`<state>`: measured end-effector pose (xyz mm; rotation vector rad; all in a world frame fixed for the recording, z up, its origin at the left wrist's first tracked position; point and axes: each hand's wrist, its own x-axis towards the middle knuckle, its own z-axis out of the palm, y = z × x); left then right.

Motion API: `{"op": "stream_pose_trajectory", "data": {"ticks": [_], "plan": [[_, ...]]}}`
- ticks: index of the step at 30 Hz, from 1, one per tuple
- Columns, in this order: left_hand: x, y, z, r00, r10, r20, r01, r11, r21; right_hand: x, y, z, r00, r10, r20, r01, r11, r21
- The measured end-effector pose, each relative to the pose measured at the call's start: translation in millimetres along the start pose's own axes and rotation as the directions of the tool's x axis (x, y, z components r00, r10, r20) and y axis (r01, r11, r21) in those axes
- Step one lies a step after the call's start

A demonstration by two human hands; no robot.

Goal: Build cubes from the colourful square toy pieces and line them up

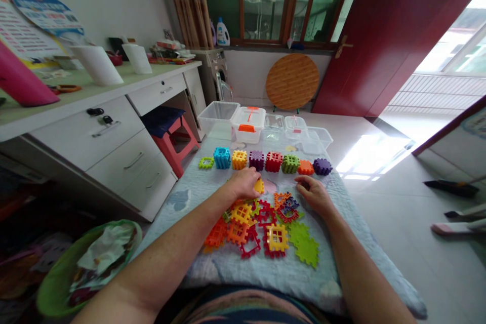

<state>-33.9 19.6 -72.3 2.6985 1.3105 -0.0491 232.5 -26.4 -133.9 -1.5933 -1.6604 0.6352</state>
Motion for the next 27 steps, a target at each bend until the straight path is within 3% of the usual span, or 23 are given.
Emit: {"op": "stream_pose_trajectory", "data": {"ticks": [8, 14, 17, 21, 24, 27], "plan": [[4.2, 6.0, -2.3, 0.999, -0.03, 0.011, 0.03, 0.999, 0.012, -0.3, 1.9, 0.5, 1.0, -0.001, -0.001, 0.001, 1.0, 0.027], [-4.9, 1.4, -14.5, 0.991, 0.04, -0.125, -0.045, 0.998, -0.038, -0.2, 3.7, 1.1, 1.0, 0.007, 0.006, -0.007, 0.999, 0.037], [-9.3, -13.3, -36.4, 0.972, 0.083, -0.22, -0.095, 0.994, -0.046, -0.8, 2.2, 1.0, 1.0, 0.004, 0.008, -0.005, 0.999, 0.036], [-2.7, -50.0, -67.6, 0.956, 0.049, -0.288, -0.052, 0.999, -0.001, -1.0, -0.1, 0.3, 1.0, 0.001, 0.01, -0.001, 0.999, 0.037], [10.0, -75.4, -81.6, 0.972, 0.015, -0.236, -0.006, 0.999, 0.038, -1.0, 0.0, 0.0, 1.0, -0.001, 0.005, 0.001, 1.0, 0.03], [22.5, -86.0, -85.8, 0.994, 0.006, -0.108, 0.004, 0.996, 0.089, -1.4, 1.1, 0.3, 1.0, -0.004, 0.002, 0.004, 1.0, 0.03]]}}
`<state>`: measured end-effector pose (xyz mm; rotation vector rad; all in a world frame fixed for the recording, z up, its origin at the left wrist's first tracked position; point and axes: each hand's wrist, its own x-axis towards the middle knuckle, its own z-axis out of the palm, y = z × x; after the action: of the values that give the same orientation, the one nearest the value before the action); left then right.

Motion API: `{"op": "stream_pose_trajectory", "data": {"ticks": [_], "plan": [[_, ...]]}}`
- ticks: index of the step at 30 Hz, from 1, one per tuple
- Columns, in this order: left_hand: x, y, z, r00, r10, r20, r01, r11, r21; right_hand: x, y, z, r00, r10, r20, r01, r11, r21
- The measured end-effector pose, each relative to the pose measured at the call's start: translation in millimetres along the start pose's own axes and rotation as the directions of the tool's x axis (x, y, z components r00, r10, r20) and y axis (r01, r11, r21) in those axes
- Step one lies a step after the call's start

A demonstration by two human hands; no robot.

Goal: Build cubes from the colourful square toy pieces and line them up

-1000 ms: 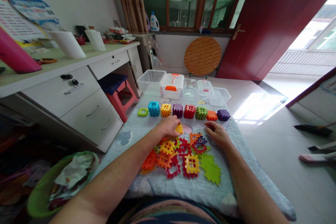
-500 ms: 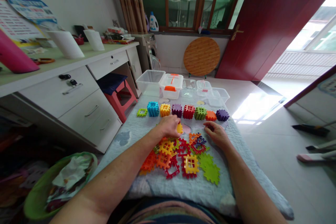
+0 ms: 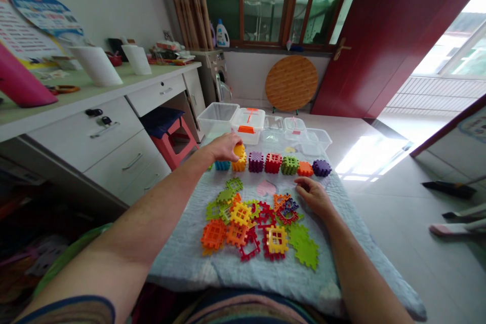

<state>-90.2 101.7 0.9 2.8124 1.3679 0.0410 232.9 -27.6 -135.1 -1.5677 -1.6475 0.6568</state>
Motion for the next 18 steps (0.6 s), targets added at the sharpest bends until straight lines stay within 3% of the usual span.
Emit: {"op": "stream_pose_trajectory", "data": {"ticks": [4, 11, 18], "plan": [[10.4, 2.5, 5.9, 0.994, 0.017, 0.113, -0.019, 1.0, 0.018, -0.7, -0.5, 0.1, 1.0, 0.01, 0.0, -0.01, 1.0, -0.001], [16.6, 3.5, 21.5, 0.989, -0.026, 0.143, 0.029, 0.999, -0.019, -0.2, -2.1, -0.6, 1.0, 0.023, -0.008, -0.023, 1.0, 0.008], [18.4, 3.1, 24.6, 0.973, -0.094, 0.209, 0.111, 0.991, -0.074, -0.2, -3.1, -0.7, 1.0, 0.023, -0.016, -0.023, 1.0, 0.003]]}}
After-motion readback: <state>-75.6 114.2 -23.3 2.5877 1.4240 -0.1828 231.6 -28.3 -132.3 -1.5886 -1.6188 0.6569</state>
